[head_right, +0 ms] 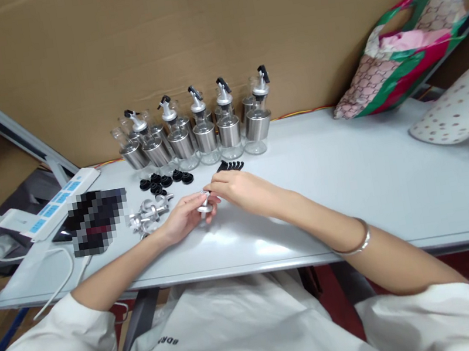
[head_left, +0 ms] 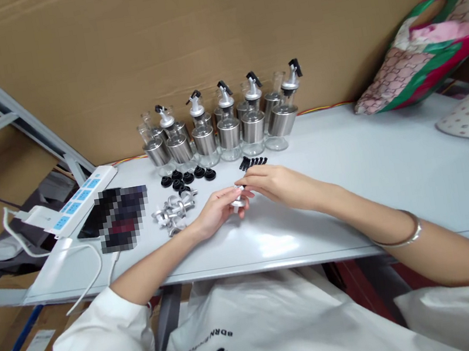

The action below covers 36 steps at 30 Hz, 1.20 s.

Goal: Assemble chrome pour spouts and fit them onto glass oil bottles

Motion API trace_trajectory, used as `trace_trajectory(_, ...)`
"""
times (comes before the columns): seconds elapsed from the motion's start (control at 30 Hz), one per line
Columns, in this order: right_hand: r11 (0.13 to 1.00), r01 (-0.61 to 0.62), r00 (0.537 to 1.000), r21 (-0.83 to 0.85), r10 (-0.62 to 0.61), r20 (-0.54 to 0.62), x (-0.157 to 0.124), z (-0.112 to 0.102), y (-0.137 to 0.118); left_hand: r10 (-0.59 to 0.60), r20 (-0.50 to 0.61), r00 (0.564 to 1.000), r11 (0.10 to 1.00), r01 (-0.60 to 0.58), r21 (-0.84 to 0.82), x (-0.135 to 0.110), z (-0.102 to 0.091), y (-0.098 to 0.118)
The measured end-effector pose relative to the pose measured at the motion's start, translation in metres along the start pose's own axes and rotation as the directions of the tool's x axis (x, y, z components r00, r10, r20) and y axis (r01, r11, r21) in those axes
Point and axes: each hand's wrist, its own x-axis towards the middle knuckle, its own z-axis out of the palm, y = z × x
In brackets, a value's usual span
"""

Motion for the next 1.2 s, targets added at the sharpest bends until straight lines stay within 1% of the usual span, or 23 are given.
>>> trace_trajectory(0.1, 1.000, -0.008, 1.000, 0.006, 0.008, 0.005, 0.000, 0.000, -0.002, -0.003, 0.002, 1.000, 1.000, 0.003, 0.013, 0.000, 0.000, 0.000)
trace_trajectory(0.17, 0.999, -0.025, 1.000, 0.039, 0.024, 0.008, 0.000, -0.001, -0.001, 0.001, 0.015, 1.000, 1.000, -0.002, 0.011, 0.000, -0.001, 0.000)
trace_trajectory(0.3, 0.982, -0.063, 0.998, 0.180, 0.066, -0.006, -0.001, -0.004, 0.001, 0.016, 0.036, 0.999, 1.000, -0.015, -0.014, 0.000, -0.001, -0.001)
trace_trajectory(0.4, 0.947, -0.093, 0.995, 0.307, 0.098, 0.000, -0.001, -0.005, 0.003, 0.018, 0.039, 0.999, 1.000, -0.018, -0.016, 0.000, -0.001, -0.001)
trace_trajectory(0.5, 0.909, -0.123, 0.992, 0.398, 0.118, 0.038, 0.000, -0.004, 0.004, 0.010, 0.033, 0.999, 1.000, -0.009, -0.013, 0.000, 0.000, 0.000)
trace_trajectory(0.63, 0.872, -0.128, 0.990, 0.473, 0.080, 0.119, 0.001, -0.004, 0.004, -0.006, 0.027, 1.000, 1.000, 0.007, -0.012, -0.001, 0.001, 0.002)
trace_trajectory(0.77, 0.825, -0.177, 0.977, 0.537, 0.080, 0.199, 0.000, -0.006, 0.004, -0.019, 0.059, 0.998, 1.000, 0.020, -0.012, -0.001, -0.001, 0.001)
trace_trajectory(0.87, 0.784, -0.228, 0.962, 0.578, 0.090, 0.259, 0.000, -0.008, 0.002, -0.078, 0.096, 0.992, 0.997, 0.080, -0.021, -0.001, -0.001, 0.002)
trace_trajectory(0.97, 0.767, -0.245, 0.958, 0.593, 0.099, 0.268, -0.001, -0.010, -0.001, -0.102, 0.119, 0.988, 0.994, 0.107, -0.036, -0.003, 0.000, 0.005)
trace_trajectory(1.03, 0.765, -0.254, 0.962, 0.592, 0.137, 0.236, -0.001, -0.011, -0.003, -0.060, 0.101, 0.993, 0.997, 0.064, -0.036, -0.003, -0.001, 0.009)
trace_trajectory(1.1, 0.739, -0.279, 0.960, 0.613, 0.202, 0.193, 0.000, -0.012, -0.003, 0.000, 0.087, 0.996, 1.000, 0.000, -0.001, -0.005, -0.003, 0.013)
trace_trajectory(1.17, 0.695, -0.292, 0.955, 0.657, 0.250, 0.159, 0.000, -0.015, -0.003, 0.071, 0.088, 0.994, 0.991, -0.080, 0.108, -0.008, -0.006, 0.018)
trace_trajectory(1.2, 0.672, -0.296, 0.952, 0.679, 0.264, 0.153, 0.000, -0.017, -0.002, 0.118, 0.088, 0.989, 0.971, -0.134, 0.198, -0.010, -0.007, 0.020)
